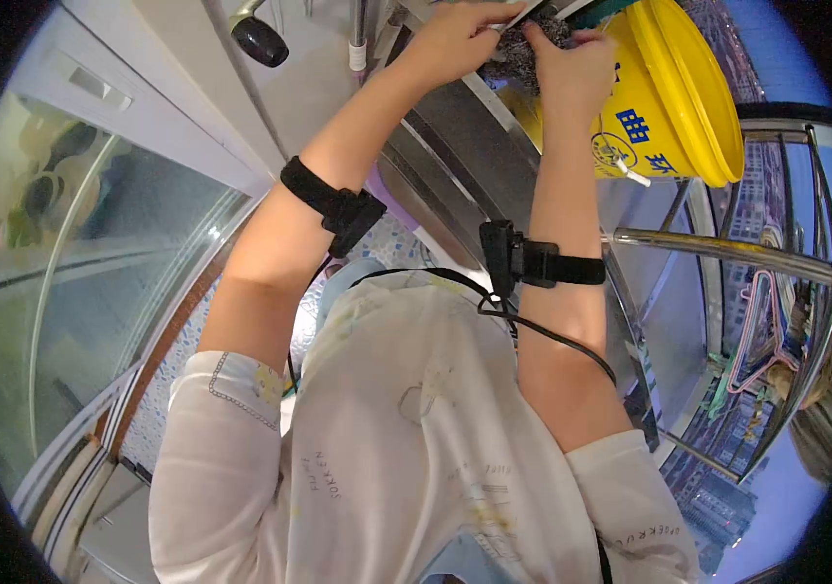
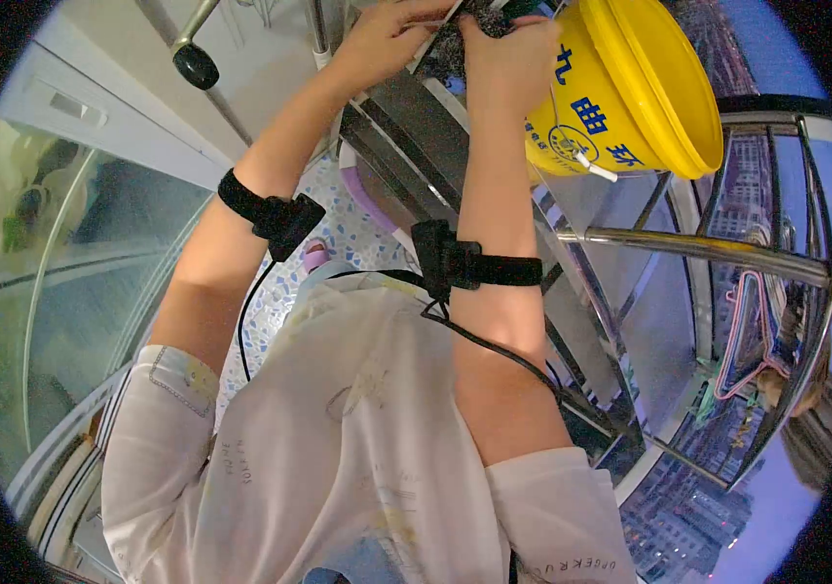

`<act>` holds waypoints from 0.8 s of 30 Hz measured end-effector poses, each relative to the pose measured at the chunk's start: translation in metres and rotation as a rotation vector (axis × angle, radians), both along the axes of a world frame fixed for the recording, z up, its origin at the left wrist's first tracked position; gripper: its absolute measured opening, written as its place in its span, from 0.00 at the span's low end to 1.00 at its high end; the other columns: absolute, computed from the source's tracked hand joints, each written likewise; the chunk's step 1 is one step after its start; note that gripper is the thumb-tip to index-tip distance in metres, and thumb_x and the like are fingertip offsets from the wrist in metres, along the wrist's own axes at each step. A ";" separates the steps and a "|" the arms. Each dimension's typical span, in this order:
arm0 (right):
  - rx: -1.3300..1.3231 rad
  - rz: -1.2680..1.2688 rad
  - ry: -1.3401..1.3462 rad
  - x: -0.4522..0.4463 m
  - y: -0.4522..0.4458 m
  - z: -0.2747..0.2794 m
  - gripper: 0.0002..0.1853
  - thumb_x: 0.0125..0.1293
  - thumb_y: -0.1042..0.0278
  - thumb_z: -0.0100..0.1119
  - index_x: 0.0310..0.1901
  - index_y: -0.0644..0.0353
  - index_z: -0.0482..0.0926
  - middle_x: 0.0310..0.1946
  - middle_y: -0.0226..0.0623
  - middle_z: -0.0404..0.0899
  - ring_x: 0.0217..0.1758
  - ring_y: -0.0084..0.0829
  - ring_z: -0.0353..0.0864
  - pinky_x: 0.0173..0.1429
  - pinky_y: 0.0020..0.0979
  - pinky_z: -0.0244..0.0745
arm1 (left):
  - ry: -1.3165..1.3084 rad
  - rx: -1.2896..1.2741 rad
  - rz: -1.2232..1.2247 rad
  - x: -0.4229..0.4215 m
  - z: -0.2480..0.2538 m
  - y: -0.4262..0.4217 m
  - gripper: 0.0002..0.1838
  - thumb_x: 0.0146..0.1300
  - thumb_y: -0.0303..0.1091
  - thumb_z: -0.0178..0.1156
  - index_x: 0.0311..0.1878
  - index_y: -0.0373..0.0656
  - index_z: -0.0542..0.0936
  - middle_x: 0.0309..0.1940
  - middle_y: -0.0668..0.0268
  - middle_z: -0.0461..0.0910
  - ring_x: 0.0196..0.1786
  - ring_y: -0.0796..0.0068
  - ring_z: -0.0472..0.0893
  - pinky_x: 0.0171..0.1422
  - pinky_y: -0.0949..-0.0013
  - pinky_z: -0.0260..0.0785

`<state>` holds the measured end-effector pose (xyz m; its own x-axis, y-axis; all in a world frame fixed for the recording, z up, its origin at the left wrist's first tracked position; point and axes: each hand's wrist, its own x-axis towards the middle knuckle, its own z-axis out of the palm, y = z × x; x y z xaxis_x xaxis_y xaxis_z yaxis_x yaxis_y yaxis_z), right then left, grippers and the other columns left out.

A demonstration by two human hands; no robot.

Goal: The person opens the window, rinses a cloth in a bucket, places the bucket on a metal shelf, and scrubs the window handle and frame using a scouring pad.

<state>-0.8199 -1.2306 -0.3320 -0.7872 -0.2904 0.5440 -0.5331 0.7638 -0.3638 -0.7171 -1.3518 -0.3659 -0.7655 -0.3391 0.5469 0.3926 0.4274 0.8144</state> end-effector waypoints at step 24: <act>-0.473 0.279 -0.061 0.016 0.016 -0.013 0.33 0.50 0.60 0.70 0.54 0.71 0.72 0.47 0.53 0.79 0.52 0.46 0.79 0.59 0.37 0.70 | -0.045 0.029 -0.008 -0.018 -0.026 0.000 0.26 0.59 0.24 0.46 0.63 0.47 0.75 0.49 0.58 0.83 0.49 0.70 0.83 0.54 0.70 0.73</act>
<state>-0.8034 -1.2148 -0.3454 -0.7497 -0.2276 0.6214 -0.6590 0.3418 -0.6700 -0.7354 -1.3519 -0.3920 -0.7917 -0.3485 0.5018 0.3584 0.4003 0.8434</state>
